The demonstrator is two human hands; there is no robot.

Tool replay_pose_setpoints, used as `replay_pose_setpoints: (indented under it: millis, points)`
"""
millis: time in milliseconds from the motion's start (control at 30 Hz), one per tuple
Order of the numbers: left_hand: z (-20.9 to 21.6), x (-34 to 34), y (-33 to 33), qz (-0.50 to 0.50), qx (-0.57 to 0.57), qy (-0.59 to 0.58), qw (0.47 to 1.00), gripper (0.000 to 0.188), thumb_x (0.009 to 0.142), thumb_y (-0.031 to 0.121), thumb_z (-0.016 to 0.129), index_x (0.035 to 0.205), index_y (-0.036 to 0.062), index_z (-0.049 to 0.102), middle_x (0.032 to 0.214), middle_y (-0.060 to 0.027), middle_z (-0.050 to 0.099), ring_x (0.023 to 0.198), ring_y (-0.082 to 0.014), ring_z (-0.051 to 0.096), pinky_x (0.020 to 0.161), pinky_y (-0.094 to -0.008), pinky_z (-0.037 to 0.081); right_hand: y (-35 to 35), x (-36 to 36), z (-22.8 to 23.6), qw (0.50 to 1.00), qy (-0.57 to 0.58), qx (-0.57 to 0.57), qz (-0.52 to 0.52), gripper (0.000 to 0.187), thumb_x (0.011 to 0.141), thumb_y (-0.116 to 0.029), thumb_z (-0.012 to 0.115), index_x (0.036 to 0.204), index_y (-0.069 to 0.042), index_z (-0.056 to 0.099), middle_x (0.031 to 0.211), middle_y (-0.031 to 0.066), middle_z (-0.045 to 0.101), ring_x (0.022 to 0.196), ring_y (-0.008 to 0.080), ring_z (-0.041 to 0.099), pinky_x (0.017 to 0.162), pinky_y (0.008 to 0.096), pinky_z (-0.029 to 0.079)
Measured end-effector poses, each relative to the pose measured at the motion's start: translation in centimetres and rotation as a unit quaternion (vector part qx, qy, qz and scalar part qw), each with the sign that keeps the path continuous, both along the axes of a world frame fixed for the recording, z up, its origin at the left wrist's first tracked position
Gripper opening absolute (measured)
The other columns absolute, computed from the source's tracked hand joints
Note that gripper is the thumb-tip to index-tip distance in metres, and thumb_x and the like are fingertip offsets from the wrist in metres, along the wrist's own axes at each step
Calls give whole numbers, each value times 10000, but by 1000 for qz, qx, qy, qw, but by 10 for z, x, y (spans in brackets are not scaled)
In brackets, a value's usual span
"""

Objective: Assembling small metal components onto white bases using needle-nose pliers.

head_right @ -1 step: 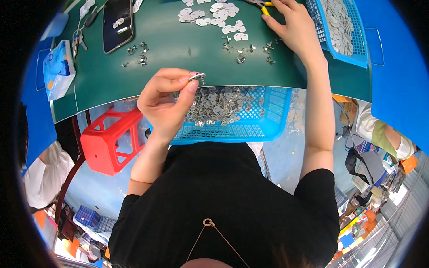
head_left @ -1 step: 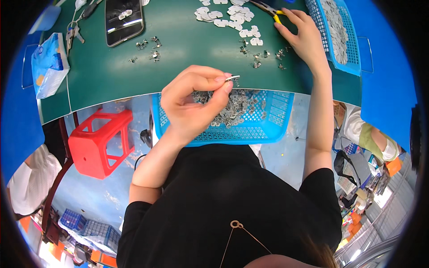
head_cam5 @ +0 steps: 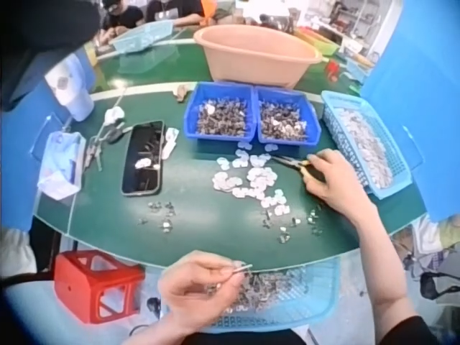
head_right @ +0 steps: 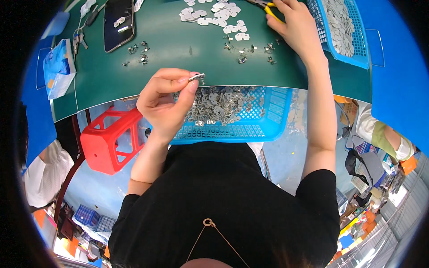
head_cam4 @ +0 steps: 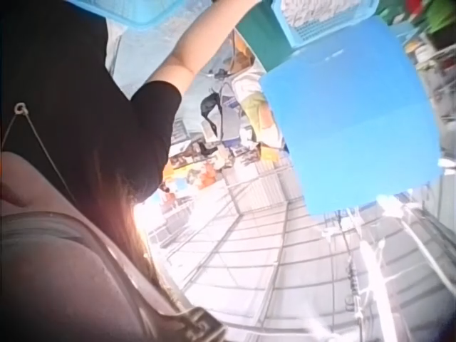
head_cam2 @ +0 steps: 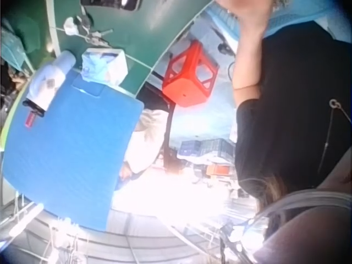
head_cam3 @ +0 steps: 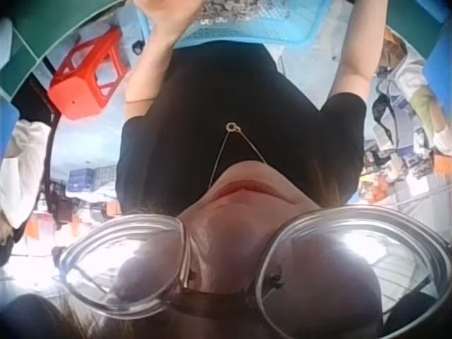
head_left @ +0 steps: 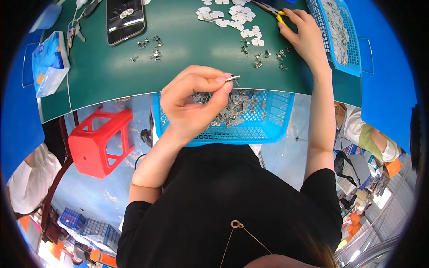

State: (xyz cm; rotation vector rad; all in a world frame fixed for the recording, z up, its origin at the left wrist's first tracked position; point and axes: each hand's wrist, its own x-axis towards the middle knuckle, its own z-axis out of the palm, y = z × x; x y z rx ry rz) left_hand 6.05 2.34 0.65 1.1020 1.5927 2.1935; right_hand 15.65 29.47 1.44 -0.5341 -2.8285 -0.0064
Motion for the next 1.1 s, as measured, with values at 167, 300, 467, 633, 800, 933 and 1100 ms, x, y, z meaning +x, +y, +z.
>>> replay_pose_setpoints:
  millis: [167, 300, 467, 633, 800, 933, 1100]
  points:
    - [0, -11, -5, 31, 16, 72, 997, 145, 660, -110, 683, 715, -16, 588, 771, -147, 643, 683, -188, 642, 580, -246, 504, -3, 4, 0, 998, 62, 10, -26, 241, 792, -204, 604, 953, -26, 588, 978, 124, 590, 900, 276, 572, 754, 363, 456]
    - [2, -15, -7, 36, 20, 109, 993, 152, 654, -105, 690, 717, -7, 593, 767, -140, 645, 662, -181, 644, 542, -239, 504, -41, 28, 31, 989, 141, -32, 21, 259, 737, -175, 652, 956, -40, 619, 933, 105, 604, 828, 247, 570, 708, 341, 457]
    - [1, -15, -9, 28, 17, 152, 988, 171, 632, -79, 714, 717, 14, 598, 770, -110, 650, 626, -159, 632, 519, -225, 497, -100, 32, 83, 975, 94, -12, 200, 350, 620, -153, 709, 956, -61, 670, 889, 79, 582, 790, 247, 535, 686, 323, 453]
    - [1, -13, -7, 32, 6, 195, 980, 195, 610, -43, 737, 722, 47, 606, 781, -67, 654, 594, -149, 613, 493, -216, 471, -109, 35, 93, 970, 80, 43, 227, 399, 546, -182, 737, 931, -94, 678, 884, 58, 559, 770, 252, 510, 627, 323, 458]
    - [4, -13, -12, 22, -18, 258, 966, 220, 600, -24, 747, 750, 69, 616, 807, -49, 654, 580, -154, 599, 473, -222, 446, -112, 38, 97, 967, 54, 84, 235, 391, 560, -191, 742, 934, -94, 689, 925, 53, 561, 798, 252, 516, 660, 337, 464]
    - [5, -14, -11, 18, -19, 262, 965, 218, 604, -18, 749, 762, 65, 625, 805, -53, 654, 582, -155, 600, 477, -224, 450, -110, 37, 102, 962, 41, 95, 254, 348, 577, -195, 740, 898, -77, 676, 896, 57, 570, 786, 250, 528, 633, 333, 469]
    - [6, -15, -12, -4, -29, 268, 963, 205, 627, -35, 739, 792, 40, 641, 815, -75, 660, 646, -176, 639, 539, -229, 492, -108, 36, 104, 952, 7, 85, 293, 342, 580, -180, 736, 877, -36, 648, 865, 71, 574, 742, 247, 543, 598, 327, 465]
